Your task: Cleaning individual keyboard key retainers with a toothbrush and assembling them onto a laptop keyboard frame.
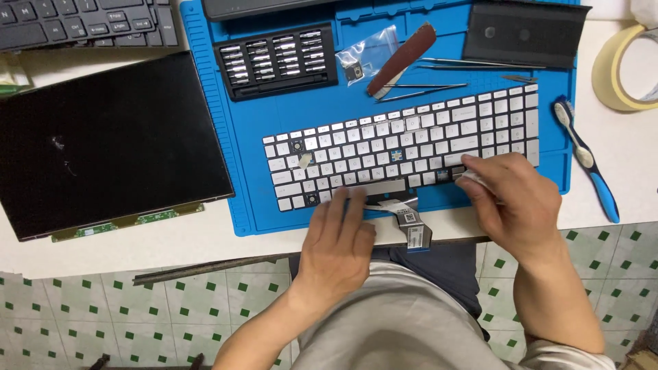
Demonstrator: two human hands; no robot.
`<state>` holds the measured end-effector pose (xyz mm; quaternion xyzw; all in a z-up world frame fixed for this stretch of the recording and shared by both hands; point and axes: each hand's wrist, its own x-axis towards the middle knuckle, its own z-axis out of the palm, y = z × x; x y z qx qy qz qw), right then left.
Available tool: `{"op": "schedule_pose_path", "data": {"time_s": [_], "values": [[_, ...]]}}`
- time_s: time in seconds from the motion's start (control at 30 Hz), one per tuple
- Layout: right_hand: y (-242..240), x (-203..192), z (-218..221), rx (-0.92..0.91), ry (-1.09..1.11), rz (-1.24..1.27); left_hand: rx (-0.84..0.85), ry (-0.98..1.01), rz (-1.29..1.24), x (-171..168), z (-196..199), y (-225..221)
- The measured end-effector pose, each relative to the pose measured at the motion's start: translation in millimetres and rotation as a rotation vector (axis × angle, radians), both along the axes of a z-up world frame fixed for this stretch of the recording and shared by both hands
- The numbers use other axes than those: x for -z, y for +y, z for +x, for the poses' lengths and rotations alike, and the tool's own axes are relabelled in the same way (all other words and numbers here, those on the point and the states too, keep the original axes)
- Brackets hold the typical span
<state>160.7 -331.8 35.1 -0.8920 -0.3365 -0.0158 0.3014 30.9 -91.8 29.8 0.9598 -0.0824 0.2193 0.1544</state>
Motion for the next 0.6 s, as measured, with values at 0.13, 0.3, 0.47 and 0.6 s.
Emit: {"op": "schedule_pose_path", "data": {"time_s": [0.13, 0.3, 0.47, 0.6], "values": [[6, 1, -5, 0.057, 0.046, 0.106, 0.109, -0.003, 0.016, -2, 5, -8], [29, -3, -9, 0.081, 0.086, 0.163, 0.061, -0.036, -0.023, 17, 0, -22], [48, -9, -8, 0.038, 0.072, 0.113, 0.031, -0.042, -0.04, 27, -3, -27], [55, -8, -8, 0.027, 0.115, 0.124, 0.023, -0.024, -0.056, 27, -4, -28]]}}
